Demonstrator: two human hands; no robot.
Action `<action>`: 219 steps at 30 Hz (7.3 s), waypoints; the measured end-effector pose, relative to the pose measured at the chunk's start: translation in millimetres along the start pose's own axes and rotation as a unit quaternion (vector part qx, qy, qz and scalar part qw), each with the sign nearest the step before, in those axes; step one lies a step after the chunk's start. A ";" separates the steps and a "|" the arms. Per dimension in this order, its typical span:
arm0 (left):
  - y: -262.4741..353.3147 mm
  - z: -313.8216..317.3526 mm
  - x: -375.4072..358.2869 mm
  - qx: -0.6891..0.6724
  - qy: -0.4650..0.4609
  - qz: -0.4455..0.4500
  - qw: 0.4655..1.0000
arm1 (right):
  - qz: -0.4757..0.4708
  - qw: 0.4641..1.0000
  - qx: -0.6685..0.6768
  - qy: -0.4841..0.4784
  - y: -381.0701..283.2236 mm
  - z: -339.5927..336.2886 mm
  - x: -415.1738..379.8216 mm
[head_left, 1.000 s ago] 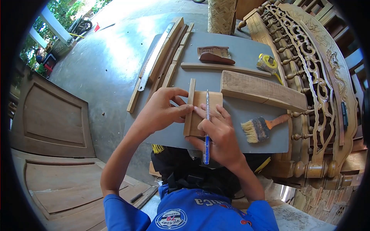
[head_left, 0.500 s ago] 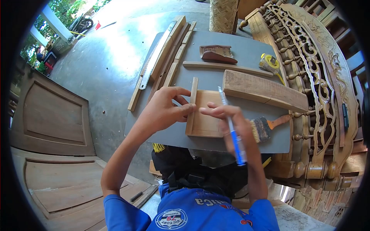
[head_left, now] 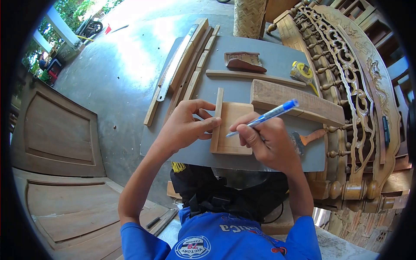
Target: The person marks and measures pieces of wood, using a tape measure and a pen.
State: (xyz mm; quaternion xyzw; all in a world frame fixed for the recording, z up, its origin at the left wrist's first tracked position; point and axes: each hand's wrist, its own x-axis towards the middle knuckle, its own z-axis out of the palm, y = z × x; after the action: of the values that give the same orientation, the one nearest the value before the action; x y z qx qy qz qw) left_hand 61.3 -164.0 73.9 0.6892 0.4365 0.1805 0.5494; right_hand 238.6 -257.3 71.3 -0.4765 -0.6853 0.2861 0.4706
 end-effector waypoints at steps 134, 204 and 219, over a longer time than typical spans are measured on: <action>15.1 5.9 -16.1 0.163 -0.020 0.030 0.986 | -0.004 0.986 -0.116 -0.120 26.9 -15.8 -46.7; 11.2 -1.1 -7.5 0.045 -0.067 0.005 0.997 | 0.025 0.991 -0.101 -0.082 19.6 -5.8 -33.8; 2.9 -6.2 -0.9 -0.015 -0.105 -0.018 0.994 | 0.087 0.994 -0.048 0.039 11.0 -9.6 7.6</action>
State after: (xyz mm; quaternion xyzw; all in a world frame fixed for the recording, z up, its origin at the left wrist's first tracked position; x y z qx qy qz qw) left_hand 57.5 -161.0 78.8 0.6877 0.3860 0.1035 0.6062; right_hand 250.8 -246.6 68.7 -0.5670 -0.6354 0.2745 0.4466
